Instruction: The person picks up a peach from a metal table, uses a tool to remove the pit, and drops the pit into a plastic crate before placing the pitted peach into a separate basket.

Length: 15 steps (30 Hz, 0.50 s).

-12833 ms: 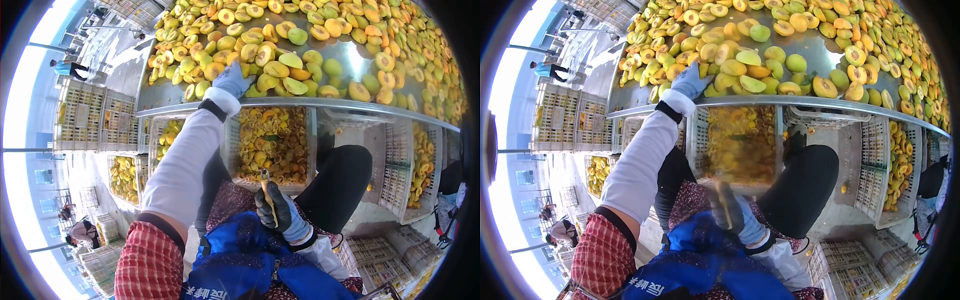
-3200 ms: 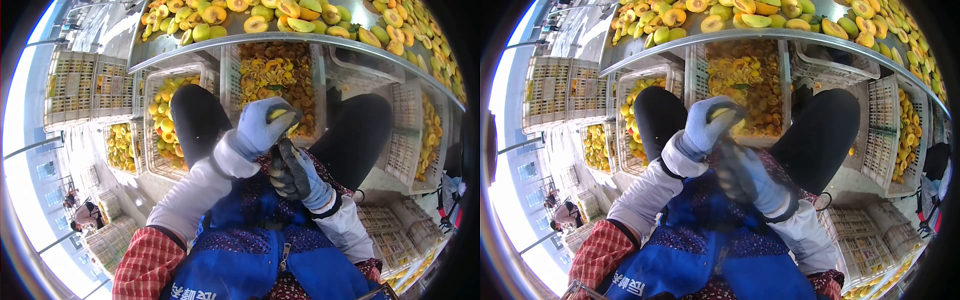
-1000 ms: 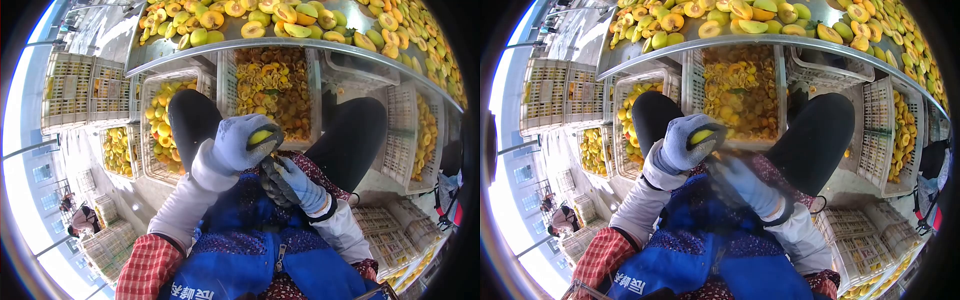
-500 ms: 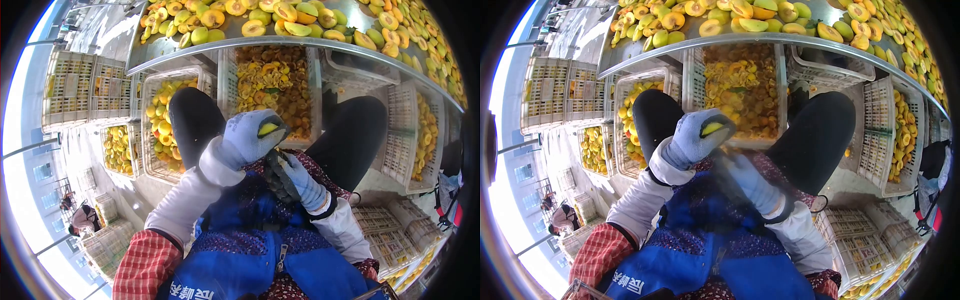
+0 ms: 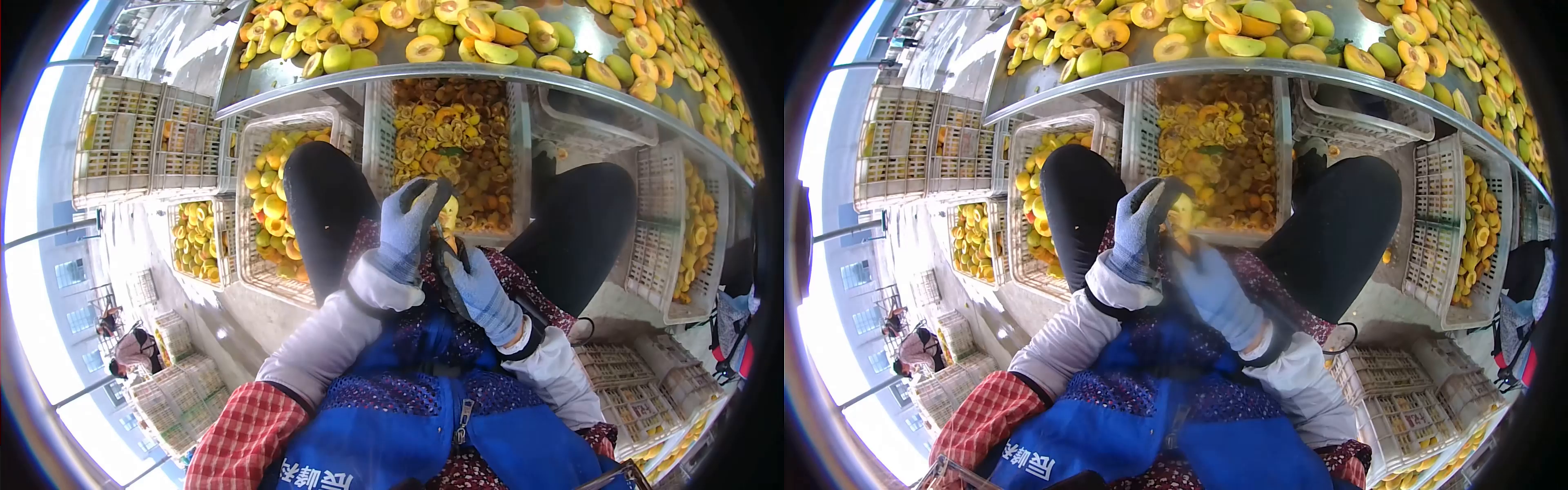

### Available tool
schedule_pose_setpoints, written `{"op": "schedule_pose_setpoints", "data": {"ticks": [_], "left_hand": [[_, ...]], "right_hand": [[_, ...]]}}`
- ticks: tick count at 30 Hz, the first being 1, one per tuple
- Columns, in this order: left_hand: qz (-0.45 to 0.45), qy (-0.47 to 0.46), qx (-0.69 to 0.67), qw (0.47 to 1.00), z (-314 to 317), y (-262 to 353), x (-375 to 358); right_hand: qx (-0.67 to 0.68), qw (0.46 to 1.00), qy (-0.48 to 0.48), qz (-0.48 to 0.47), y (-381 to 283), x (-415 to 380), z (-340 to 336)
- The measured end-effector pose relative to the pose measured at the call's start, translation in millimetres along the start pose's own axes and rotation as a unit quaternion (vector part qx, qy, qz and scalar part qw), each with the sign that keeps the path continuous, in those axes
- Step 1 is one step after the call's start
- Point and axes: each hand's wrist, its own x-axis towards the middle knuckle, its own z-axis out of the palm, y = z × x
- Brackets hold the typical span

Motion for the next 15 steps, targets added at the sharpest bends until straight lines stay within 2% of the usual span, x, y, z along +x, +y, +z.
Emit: {"op": "schedule_pose_setpoints", "data": {"ticks": [1, 5, 7, 9, 11, 13, 14, 15], "left_hand": [[0.000, 0.000, 0.000, 1.000, 1, 2, -1], [0.012, 0.002, -0.021, 1.000, 4, -1, -1], [0.034, 0.016, -0.008, 0.999, 6, -2, -2], [0.009, 0.001, -0.052, 0.999, 7, 3, -8], [0.007, -0.016, -0.011, 1.000, 6, 10, -11], [0.007, -0.031, 0.028, 0.999, 6, 9, -12], [0.057, -0.027, 0.058, 0.996, 5, 6, -10], [0.106, -0.024, 0.088, 0.990, 6, 6, -9]], "right_hand": [[-0.066, 0.996, 0.017, -0.050, 7, 0, 0], [-0.107, 0.989, 0.000, -0.102, 16, -6, -1], [-0.266, 0.951, 0.024, -0.153, 17, -8, -1], [-0.273, 0.946, 0.019, -0.173, 15, -9, -2], [-0.282, 0.940, 0.013, -0.192, 13, -10, -2], [-0.112, 0.978, 0.041, -0.173, 6, -10, 1], [-0.112, 0.977, 0.040, -0.175, 2, -11, 0], [0.048, 0.998, 0.016, -0.049, -3, -12, -2]]}}
